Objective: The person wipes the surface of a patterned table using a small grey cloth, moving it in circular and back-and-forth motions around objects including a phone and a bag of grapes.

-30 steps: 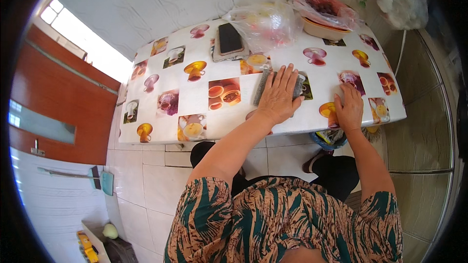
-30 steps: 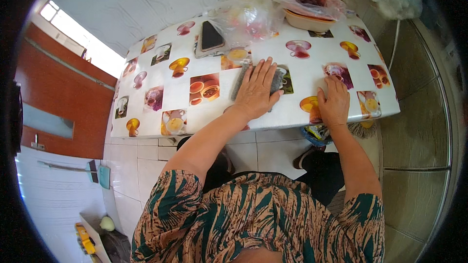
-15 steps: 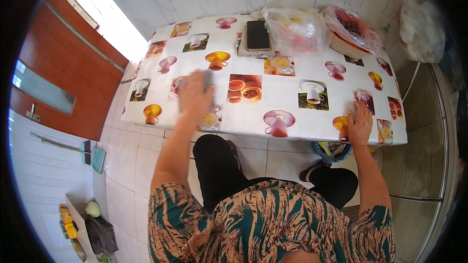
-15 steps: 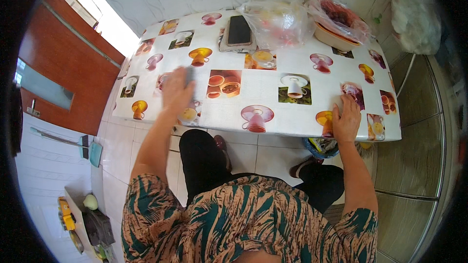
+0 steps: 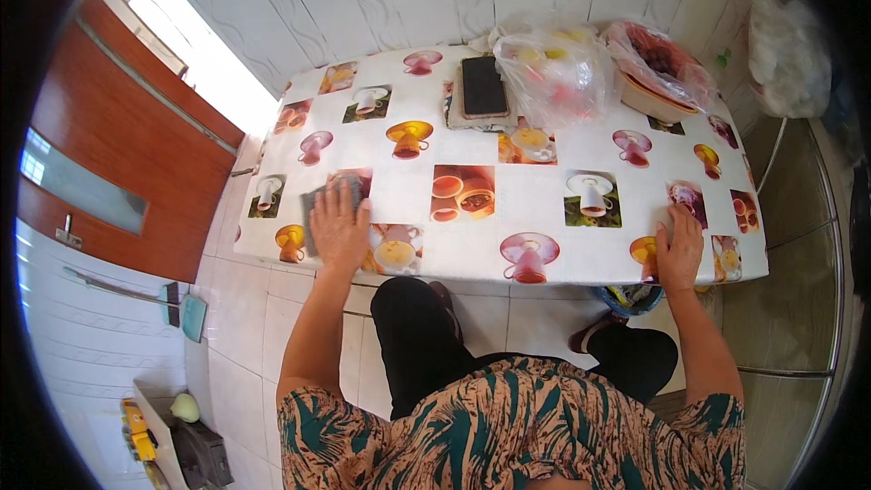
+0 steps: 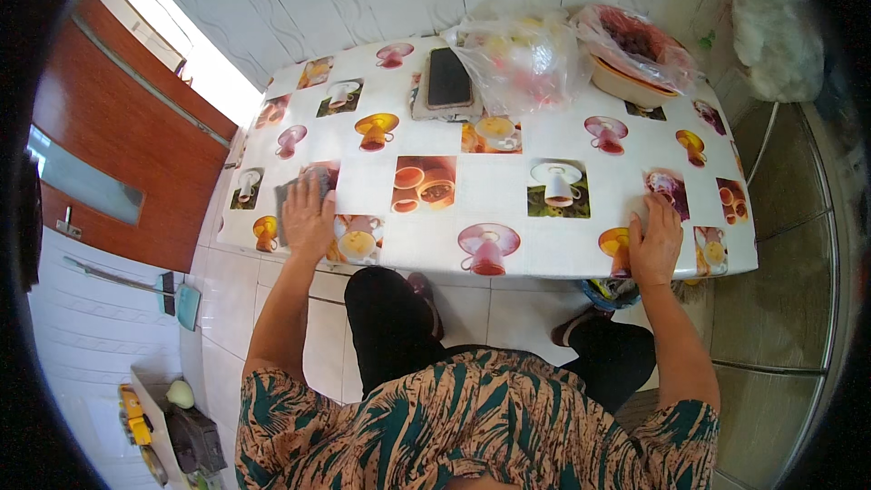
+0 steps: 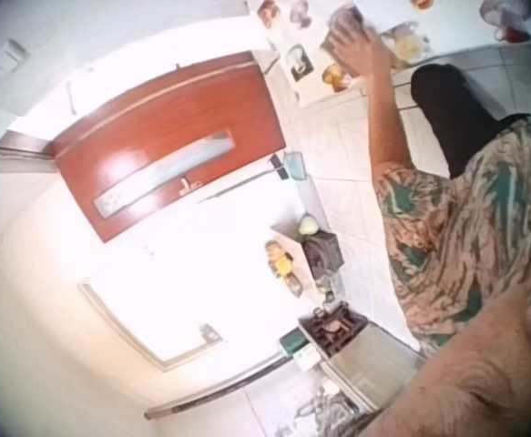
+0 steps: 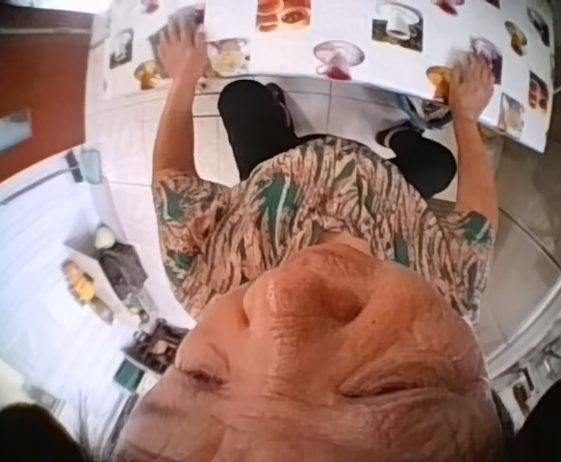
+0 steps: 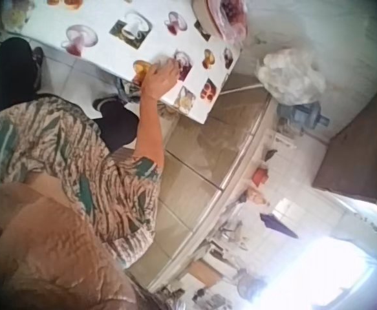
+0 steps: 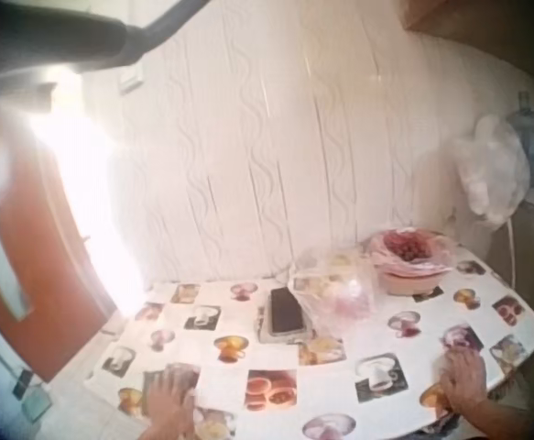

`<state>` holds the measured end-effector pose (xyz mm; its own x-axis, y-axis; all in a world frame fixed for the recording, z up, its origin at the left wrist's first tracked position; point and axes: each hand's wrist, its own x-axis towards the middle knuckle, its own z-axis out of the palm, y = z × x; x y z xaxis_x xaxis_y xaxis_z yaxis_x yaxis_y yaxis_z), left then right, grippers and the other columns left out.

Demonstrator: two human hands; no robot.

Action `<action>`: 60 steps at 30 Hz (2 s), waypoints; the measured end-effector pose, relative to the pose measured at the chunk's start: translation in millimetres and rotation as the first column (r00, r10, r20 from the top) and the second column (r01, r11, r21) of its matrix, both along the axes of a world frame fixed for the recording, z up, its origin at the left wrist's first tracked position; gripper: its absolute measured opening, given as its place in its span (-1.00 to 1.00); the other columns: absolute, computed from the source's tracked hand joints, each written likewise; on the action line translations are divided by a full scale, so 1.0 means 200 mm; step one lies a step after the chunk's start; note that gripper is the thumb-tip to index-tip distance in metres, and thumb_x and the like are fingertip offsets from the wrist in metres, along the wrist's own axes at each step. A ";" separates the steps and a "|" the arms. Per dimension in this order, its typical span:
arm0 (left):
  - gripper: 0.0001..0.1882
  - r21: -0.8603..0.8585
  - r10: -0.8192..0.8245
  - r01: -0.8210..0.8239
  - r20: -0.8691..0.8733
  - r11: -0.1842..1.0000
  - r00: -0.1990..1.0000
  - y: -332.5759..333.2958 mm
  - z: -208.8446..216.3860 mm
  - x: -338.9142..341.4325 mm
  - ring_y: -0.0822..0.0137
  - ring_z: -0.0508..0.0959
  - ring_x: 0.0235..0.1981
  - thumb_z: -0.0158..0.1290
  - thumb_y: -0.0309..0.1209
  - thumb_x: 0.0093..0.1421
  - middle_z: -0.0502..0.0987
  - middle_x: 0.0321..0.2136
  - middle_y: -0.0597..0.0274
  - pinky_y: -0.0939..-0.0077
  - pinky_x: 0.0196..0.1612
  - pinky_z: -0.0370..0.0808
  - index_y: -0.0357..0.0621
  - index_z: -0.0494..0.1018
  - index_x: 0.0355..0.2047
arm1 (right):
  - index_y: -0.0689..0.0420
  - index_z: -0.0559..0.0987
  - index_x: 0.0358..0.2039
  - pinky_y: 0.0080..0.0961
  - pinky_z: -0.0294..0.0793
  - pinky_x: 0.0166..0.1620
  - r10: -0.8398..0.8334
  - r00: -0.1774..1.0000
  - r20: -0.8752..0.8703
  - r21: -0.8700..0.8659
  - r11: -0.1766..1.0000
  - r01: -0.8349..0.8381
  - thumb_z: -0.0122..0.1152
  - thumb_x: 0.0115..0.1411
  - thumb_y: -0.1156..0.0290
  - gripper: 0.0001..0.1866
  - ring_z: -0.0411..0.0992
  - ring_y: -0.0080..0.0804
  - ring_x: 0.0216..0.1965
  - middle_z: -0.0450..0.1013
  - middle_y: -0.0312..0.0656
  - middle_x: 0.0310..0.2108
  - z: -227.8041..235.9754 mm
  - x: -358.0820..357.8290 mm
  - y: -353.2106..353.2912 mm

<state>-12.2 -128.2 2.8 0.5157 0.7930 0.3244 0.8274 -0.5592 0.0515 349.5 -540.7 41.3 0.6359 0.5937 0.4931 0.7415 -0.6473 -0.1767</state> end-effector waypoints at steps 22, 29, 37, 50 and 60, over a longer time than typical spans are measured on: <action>-0.47 -0.014 -0.324 0.327 0.116 0.945 0.939 0.42 0.06 0.99 0.17 0.09 0.35 -0.21 -0.12 0.30 0.16 0.31 0.24 -0.44 0.23 -0.11 0.16 0.22 0.27 | 0.29 0.40 0.06 -0.11 0.18 0.21 0.057 0.997 -0.043 -0.086 0.994 -0.061 0.01 0.24 0.41 -0.61 0.26 0.10 0.13 0.34 0.10 0.09 0.01 0.02 0.01; -0.43 -0.029 -0.120 0.121 0.015 0.992 0.993 0.67 0.04 1.06 0.24 0.07 0.37 -0.28 -0.04 0.33 0.11 0.35 0.31 -0.40 0.23 -0.02 0.24 0.10 0.33 | 0.27 0.40 0.05 -0.10 0.17 0.21 0.044 0.997 -0.060 -0.116 0.992 -0.051 -0.01 0.24 0.43 -0.62 0.25 0.07 0.13 0.32 0.09 0.10 0.01 0.03 0.00; -0.36 -0.228 0.338 -0.362 -0.136 0.904 0.931 0.90 0.09 0.21 0.36 -0.12 0.43 -0.40 0.12 0.33 -0.13 0.43 0.49 -0.12 0.37 -0.15 0.42 -0.09 0.39 | 0.27 0.39 0.07 -0.07 0.16 0.22 0.080 0.996 -0.028 -0.108 0.991 -0.083 0.00 0.25 0.43 -0.62 0.24 0.10 0.13 0.32 0.11 0.10 -0.01 0.04 -0.01; -0.37 -0.148 0.471 -0.493 -0.161 0.857 0.867 0.52 0.01 -0.59 0.31 -0.07 0.42 -0.40 0.11 0.34 -0.05 0.41 0.44 -0.21 0.34 -0.16 0.36 -0.03 0.39 | 0.25 0.42 0.01 -0.12 0.25 0.15 0.090 0.996 0.021 -0.046 0.995 -0.089 0.08 0.21 0.42 -0.64 0.31 0.08 0.07 0.37 0.07 0.05 -0.02 0.05 0.00; -0.37 -0.045 -0.033 0.030 -0.082 0.999 0.996 -0.13 0.00 -0.06 0.24 0.01 0.40 -0.26 0.06 0.33 0.03 0.39 0.36 -0.25 0.31 -0.11 0.31 0.02 0.38 | 0.24 0.48 -0.04 -0.16 0.31 0.11 0.066 0.997 0.033 0.138 0.988 -0.070 0.13 0.21 0.33 -0.65 0.35 0.02 0.04 0.43 0.02 -0.01 -0.10 0.06 0.00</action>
